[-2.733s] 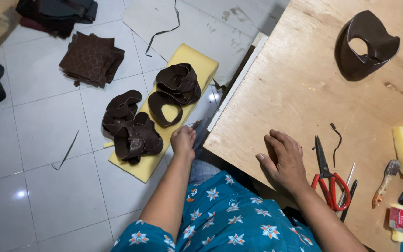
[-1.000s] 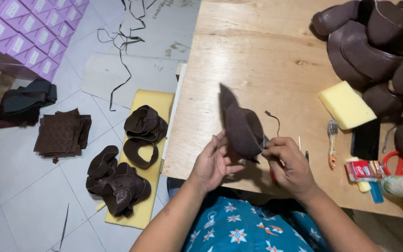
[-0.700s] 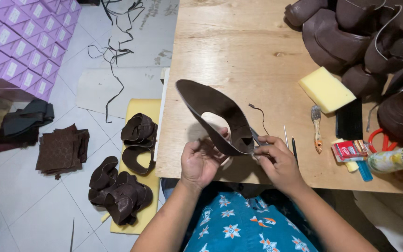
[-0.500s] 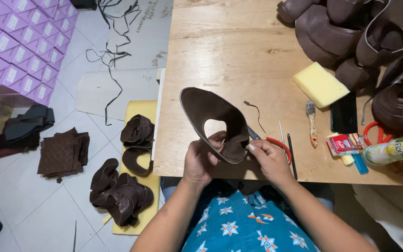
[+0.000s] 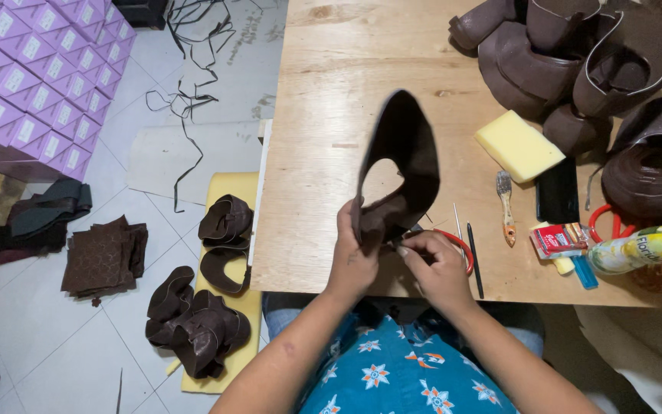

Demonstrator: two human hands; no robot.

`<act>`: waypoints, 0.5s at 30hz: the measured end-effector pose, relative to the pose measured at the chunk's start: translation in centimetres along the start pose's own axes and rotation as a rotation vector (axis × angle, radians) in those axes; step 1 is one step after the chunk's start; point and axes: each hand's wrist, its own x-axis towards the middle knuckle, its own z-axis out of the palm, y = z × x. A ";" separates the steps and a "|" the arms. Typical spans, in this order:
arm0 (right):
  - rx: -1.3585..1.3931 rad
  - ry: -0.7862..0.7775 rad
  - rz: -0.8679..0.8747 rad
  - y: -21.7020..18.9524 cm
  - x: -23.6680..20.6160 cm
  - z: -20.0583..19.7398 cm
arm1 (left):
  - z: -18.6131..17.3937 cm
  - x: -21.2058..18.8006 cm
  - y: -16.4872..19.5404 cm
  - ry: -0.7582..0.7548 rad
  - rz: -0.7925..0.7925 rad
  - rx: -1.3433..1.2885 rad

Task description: The person assembles a brown shoe upper by inserting a foam insert into the heel area and pressing it into place. They then use scissors to trim excess material from the heel and toe areas, and place the finished shoe on a yellow foam pad.

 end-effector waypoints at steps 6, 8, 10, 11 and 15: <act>-0.636 -0.065 -0.030 0.5 0.4 -3.1 | -2.3 2.1 1.0 -0.173 0.282 -0.065; -0.688 -0.117 -0.034 0.8 0.6 -3.3 | -2.1 2.6 1.4 -0.217 0.110 -0.449; -0.706 -0.153 -0.006 1.1 0.7 -3.5 | -2.1 3.0 1.7 -0.204 0.177 -0.303; -0.698 -0.162 0.020 1.3 1.0 -3.6 | -2.2 3.2 1.7 -0.196 0.212 -0.229; -0.697 -0.215 0.209 1.5 2.3 -3.8 | -2.6 4.1 1.4 -0.204 0.285 -0.312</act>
